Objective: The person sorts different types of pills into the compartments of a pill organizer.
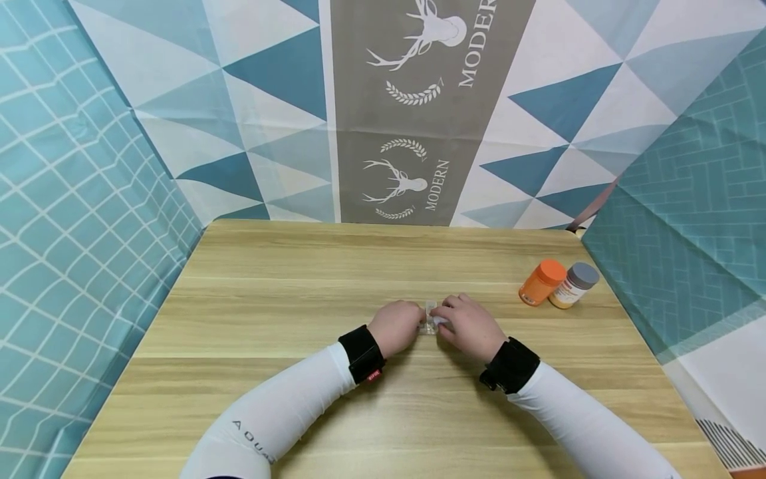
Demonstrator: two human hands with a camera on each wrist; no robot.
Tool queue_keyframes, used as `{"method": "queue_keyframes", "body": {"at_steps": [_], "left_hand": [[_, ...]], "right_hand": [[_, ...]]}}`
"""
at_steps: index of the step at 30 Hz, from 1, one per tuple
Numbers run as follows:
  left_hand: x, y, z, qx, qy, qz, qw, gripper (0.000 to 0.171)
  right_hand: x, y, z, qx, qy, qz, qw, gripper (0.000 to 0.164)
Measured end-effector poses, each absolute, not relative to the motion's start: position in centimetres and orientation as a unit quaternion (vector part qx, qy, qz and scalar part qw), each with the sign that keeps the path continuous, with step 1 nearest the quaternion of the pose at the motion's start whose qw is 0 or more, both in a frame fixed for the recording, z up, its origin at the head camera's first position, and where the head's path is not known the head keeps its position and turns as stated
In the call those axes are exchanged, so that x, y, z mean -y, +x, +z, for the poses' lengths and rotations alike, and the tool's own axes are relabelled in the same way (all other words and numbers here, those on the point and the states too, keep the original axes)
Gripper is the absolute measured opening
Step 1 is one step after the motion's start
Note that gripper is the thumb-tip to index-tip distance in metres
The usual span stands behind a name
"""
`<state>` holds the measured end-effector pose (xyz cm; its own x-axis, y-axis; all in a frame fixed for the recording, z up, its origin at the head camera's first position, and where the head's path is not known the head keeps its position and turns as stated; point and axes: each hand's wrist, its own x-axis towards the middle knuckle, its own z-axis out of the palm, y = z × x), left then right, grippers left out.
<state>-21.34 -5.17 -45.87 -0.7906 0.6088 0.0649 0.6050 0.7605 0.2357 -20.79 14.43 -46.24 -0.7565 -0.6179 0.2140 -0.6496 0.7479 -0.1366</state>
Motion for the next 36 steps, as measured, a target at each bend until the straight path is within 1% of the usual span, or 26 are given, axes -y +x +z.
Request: {"method": "queue_keyframes", "body": {"at_steps": [7, 15, 20, 24, 30, 34, 36], "left_hand": [[5.0, -21.3, -45.8, -0.938, 0.322, 0.129, 0.010, 0.017], [4.9, -21.3, -45.7, -0.940, 0.314, 0.133, 0.020, 0.014], [5.0, -21.3, -45.6, -0.942, 0.305, 0.138, 0.027, 0.013], [5.1, -21.1, -45.7, -0.943, 0.308, 0.126, 0.019, 0.009], [5.3, -20.1, -45.6, -0.945, 0.304, 0.114, -0.019, 0.031], [5.1, -19.0, -45.2, -0.940, 0.293, 0.172, -0.037, 0.042], [4.9, -18.5, -45.1, -0.933, 0.293, 0.206, -0.043, 0.044]], "right_hand": [[-14.8, -20.6, -46.6, 0.941, 0.313, 0.114, 0.059, 0.028], [-15.2, -20.3, -47.1, 0.944, 0.298, 0.126, 0.062, 0.034], [-15.7, -20.0, -47.5, 0.946, 0.277, 0.159, 0.062, 0.033], [-16.2, -19.8, -47.9, 0.947, 0.245, 0.205, 0.040, 0.031], [-16.3, -18.7, -47.4, 0.934, 0.193, 0.301, 0.008, 0.029], [-15.7, -17.7, -47.1, 0.907, 0.179, 0.381, -0.018, 0.027], [-15.4, -17.2, -47.0, 0.886, 0.182, 0.424, -0.032, 0.025]]}}
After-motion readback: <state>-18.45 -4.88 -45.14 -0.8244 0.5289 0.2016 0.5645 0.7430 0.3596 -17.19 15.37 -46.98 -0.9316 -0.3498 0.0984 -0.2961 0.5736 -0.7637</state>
